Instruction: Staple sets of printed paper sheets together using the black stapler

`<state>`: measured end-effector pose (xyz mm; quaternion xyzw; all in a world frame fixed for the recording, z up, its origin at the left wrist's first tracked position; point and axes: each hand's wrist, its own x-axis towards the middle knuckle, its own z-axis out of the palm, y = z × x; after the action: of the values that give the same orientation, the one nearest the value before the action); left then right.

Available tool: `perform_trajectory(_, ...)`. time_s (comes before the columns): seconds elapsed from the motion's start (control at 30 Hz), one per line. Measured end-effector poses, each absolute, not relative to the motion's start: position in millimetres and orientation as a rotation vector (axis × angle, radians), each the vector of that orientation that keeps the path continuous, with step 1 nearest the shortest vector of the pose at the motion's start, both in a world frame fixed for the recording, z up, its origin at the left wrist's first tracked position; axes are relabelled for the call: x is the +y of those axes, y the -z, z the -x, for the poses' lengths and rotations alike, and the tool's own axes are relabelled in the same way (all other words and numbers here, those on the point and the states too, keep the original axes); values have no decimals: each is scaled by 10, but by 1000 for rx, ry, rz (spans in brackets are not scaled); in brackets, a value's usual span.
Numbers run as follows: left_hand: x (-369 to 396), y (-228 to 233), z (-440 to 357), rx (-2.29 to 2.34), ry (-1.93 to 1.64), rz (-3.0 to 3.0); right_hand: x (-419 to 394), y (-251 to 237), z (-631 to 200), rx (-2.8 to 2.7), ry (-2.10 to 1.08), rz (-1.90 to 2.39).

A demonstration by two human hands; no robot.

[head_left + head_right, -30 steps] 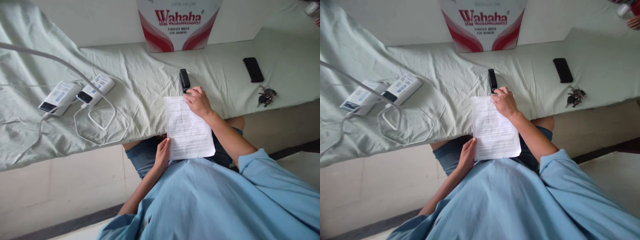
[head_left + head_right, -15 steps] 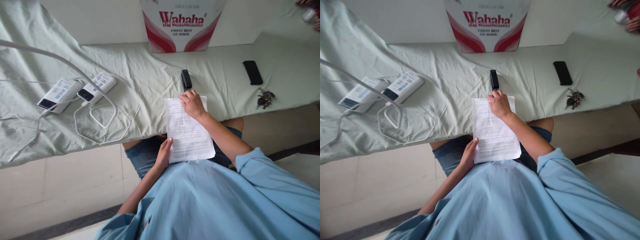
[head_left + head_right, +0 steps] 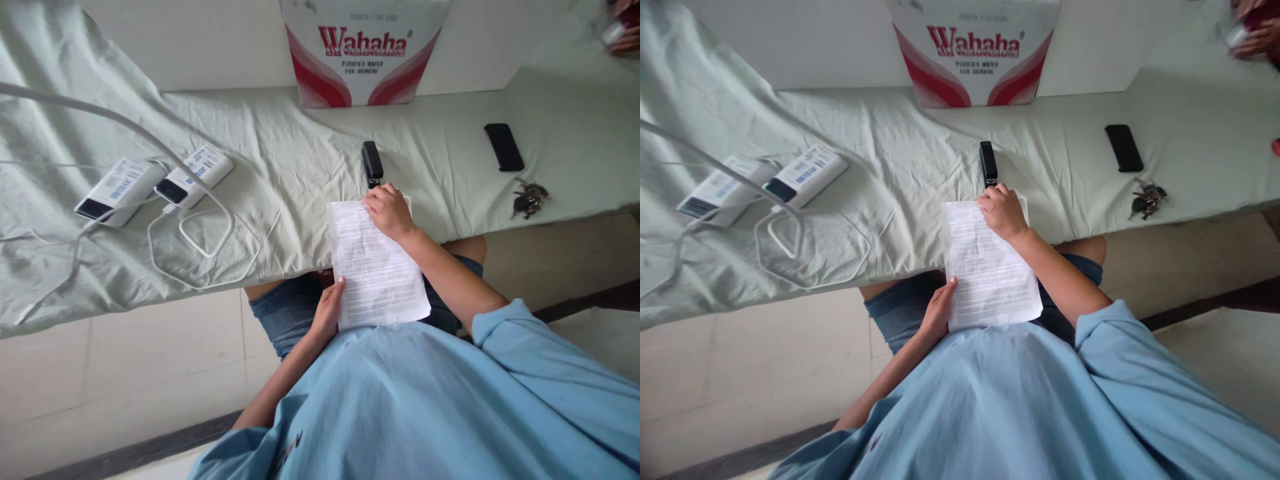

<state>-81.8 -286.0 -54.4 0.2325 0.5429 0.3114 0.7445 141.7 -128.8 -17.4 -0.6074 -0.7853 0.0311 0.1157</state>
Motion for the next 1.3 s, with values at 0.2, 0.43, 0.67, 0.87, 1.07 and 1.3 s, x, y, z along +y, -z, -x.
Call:
perform_trajectory(0.2,-2845,512,797,1235,-686,-569,-1254,187,-1490,-2239,-57,1837)
perform_trajectory(0.43,-2833,503,790,1284,-676,-596,-1296,167,-1634,-2256,-89,1847)
perform_trajectory(0.67,-2832,511,788,1262,-664,-595,-1285,146,-1621,-2205,-129,1836)
perform_trajectory(0.87,-2825,485,796,1261,-646,-613,-1205,91,-1680,-2216,-246,1822)
perform_trajectory(1.07,-2816,505,795,1248,-643,-615,-1190,3,-1725,-2271,-291,1853)
perform_trajectory(1.3,-2826,519,791,1213,-651,-587,-1131,52,-1782,-2257,-264,1861)
